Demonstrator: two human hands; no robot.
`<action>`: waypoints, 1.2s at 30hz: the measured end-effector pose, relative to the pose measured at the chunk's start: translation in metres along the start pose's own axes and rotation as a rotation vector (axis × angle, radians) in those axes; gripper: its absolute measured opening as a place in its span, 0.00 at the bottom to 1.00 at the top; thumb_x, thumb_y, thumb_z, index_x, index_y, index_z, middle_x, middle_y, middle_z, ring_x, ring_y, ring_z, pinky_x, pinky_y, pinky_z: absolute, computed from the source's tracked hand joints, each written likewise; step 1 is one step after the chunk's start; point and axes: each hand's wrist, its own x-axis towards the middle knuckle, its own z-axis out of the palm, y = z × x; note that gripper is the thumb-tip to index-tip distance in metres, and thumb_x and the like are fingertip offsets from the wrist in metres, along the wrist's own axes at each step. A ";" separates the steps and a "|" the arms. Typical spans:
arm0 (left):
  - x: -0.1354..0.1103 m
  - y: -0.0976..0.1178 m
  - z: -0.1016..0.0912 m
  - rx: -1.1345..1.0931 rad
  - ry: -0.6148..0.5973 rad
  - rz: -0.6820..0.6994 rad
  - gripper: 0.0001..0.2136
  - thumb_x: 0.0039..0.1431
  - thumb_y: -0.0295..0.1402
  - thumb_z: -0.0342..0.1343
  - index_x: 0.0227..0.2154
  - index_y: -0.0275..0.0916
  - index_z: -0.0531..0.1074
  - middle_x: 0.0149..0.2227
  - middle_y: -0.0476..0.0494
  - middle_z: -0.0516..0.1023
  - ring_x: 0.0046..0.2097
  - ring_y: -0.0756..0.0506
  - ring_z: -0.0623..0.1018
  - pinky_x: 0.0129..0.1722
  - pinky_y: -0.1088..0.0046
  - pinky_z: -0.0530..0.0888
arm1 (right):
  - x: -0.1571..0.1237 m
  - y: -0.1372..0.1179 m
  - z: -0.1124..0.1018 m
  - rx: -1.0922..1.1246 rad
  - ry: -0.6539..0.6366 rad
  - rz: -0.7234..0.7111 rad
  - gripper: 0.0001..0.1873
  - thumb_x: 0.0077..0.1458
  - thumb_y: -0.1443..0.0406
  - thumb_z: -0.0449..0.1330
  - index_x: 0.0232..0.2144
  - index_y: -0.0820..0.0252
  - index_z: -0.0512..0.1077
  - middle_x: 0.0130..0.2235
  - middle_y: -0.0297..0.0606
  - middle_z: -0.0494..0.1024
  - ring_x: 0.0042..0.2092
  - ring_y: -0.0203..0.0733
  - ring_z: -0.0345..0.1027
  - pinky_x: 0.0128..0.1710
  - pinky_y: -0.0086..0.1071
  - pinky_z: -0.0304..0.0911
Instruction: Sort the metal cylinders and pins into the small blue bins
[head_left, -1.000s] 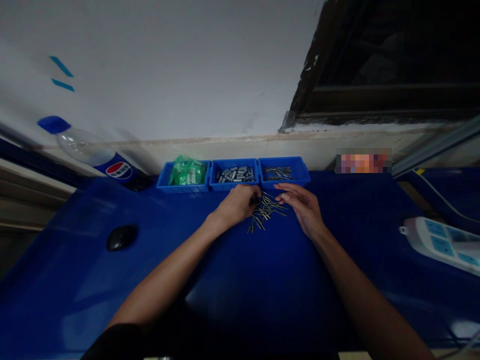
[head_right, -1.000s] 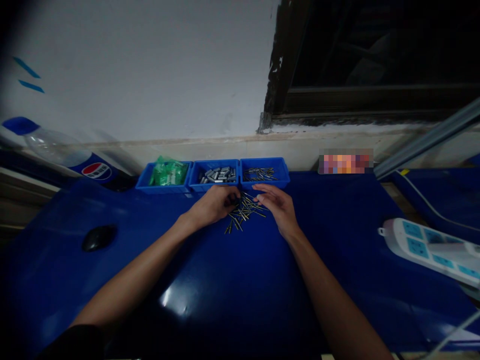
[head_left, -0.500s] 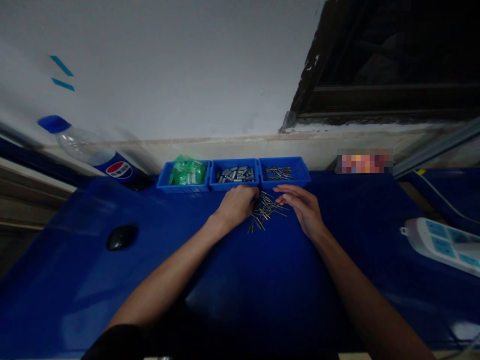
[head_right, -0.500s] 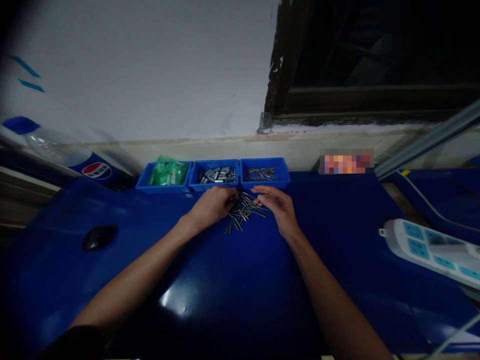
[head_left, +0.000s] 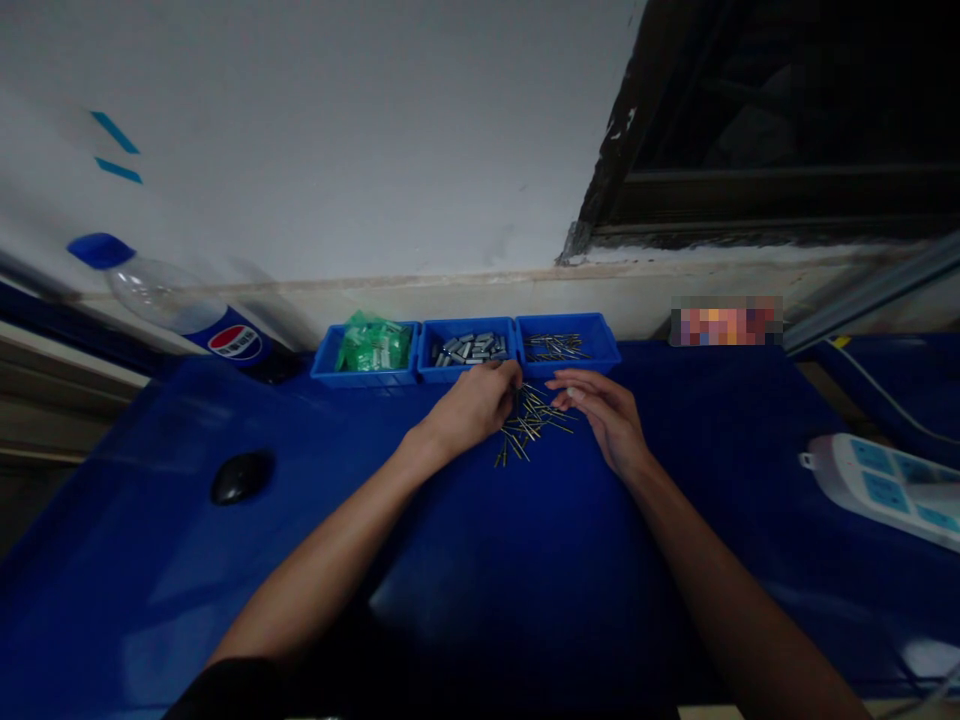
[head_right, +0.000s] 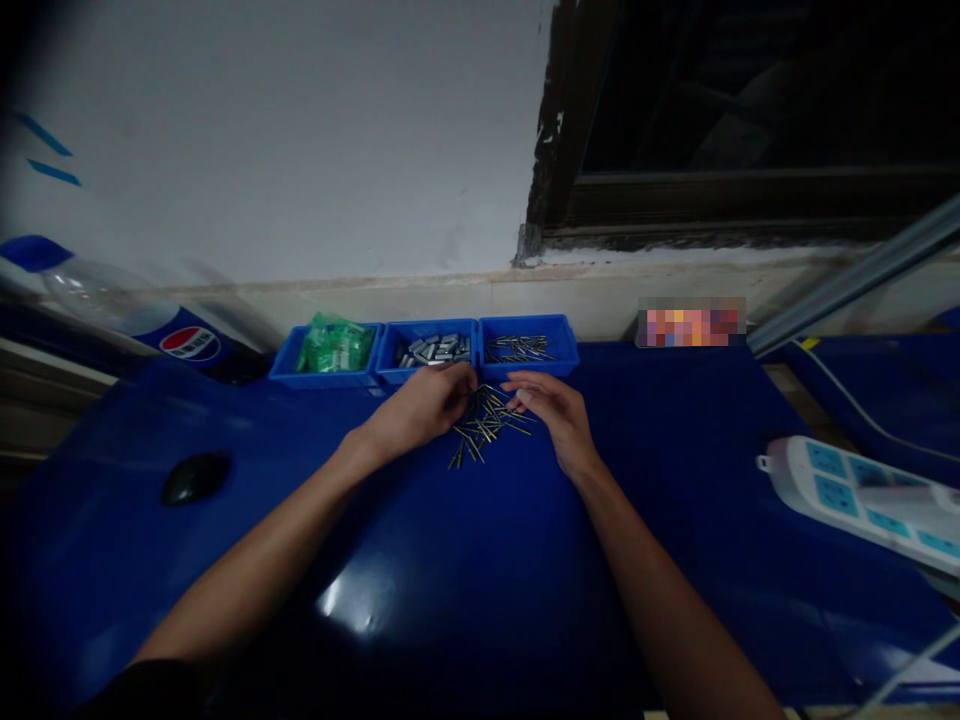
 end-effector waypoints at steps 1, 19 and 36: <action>0.001 -0.001 0.000 -0.062 0.035 0.037 0.13 0.61 0.20 0.51 0.46 0.34 0.74 0.38 0.39 0.80 0.35 0.45 0.78 0.37 0.68 0.72 | 0.000 0.001 0.000 -0.006 -0.002 -0.001 0.13 0.59 0.61 0.68 0.46 0.52 0.84 0.45 0.40 0.87 0.39 0.45 0.79 0.42 0.41 0.72; 0.004 0.009 0.004 -0.645 0.293 0.138 0.09 0.59 0.27 0.60 0.42 0.37 0.78 0.36 0.46 0.85 0.37 0.48 0.84 0.45 0.68 0.83 | -0.001 0.002 0.003 -0.058 -0.047 0.073 0.13 0.56 0.59 0.73 0.44 0.52 0.85 0.38 0.38 0.89 0.34 0.43 0.82 0.39 0.39 0.76; -0.001 0.002 -0.005 -0.390 0.103 0.046 0.16 0.59 0.28 0.63 0.50 0.37 0.77 0.41 0.43 0.83 0.41 0.46 0.82 0.45 0.67 0.78 | 0.000 -0.001 0.004 0.052 0.030 0.032 0.07 0.53 0.59 0.74 0.36 0.51 0.87 0.36 0.38 0.88 0.36 0.45 0.82 0.43 0.43 0.76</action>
